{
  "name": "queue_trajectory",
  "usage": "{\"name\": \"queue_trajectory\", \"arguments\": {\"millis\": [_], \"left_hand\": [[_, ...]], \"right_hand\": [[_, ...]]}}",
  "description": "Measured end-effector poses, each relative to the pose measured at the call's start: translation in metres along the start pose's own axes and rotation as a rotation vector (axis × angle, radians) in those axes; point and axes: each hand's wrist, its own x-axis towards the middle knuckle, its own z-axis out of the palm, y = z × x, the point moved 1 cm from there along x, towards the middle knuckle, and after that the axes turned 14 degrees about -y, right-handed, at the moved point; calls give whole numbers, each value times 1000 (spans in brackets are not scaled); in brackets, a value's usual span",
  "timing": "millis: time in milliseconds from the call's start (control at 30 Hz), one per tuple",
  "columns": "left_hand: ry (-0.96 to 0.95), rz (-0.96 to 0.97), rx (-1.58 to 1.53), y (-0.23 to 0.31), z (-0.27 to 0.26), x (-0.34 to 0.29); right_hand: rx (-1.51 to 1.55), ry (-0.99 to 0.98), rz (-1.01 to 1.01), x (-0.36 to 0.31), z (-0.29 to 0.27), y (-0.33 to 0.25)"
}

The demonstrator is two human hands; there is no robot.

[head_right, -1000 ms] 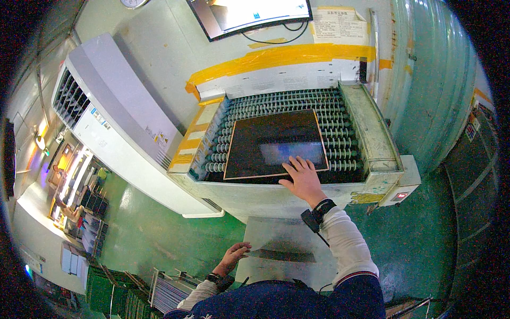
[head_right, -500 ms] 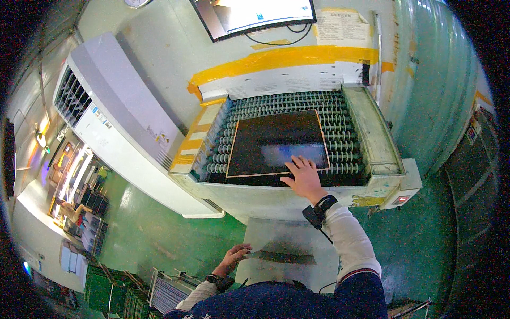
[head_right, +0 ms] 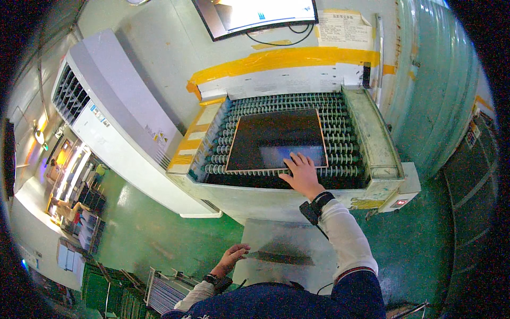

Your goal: Processing metal panels using industrial machinery and transporting them on a cart.

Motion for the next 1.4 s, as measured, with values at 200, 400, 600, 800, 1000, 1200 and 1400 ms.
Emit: {"name": "queue_trajectory", "arguments": {"millis": [200, 400, 600, 800, 1000, 1200, 1400], "left_hand": [[-3, -37, 68, -25, -23, 4], [47, -26, 59, -22, -20, 6], [70, -8, 38, -10, -13, 19], [80, 21, 67, -18, -26, 34], [110, -43, 68, 0, -16, 38], [-17, 92, 85, -3, -27, 32], [265, 26, 4, -2, -22, 21]], "right_hand": [[26, 23, -8, 10, -7, 0], [595, -231, -167, -35, -20, -32], [474, -865, -278, -153, -8, -57], [172, -1019, 28, -208, 30, -57], [175, -830, 14, -227, 29, -73], [198, -630, 77, -244, 74, -56], [281, -485, 131, -236, 69, -43]]}}
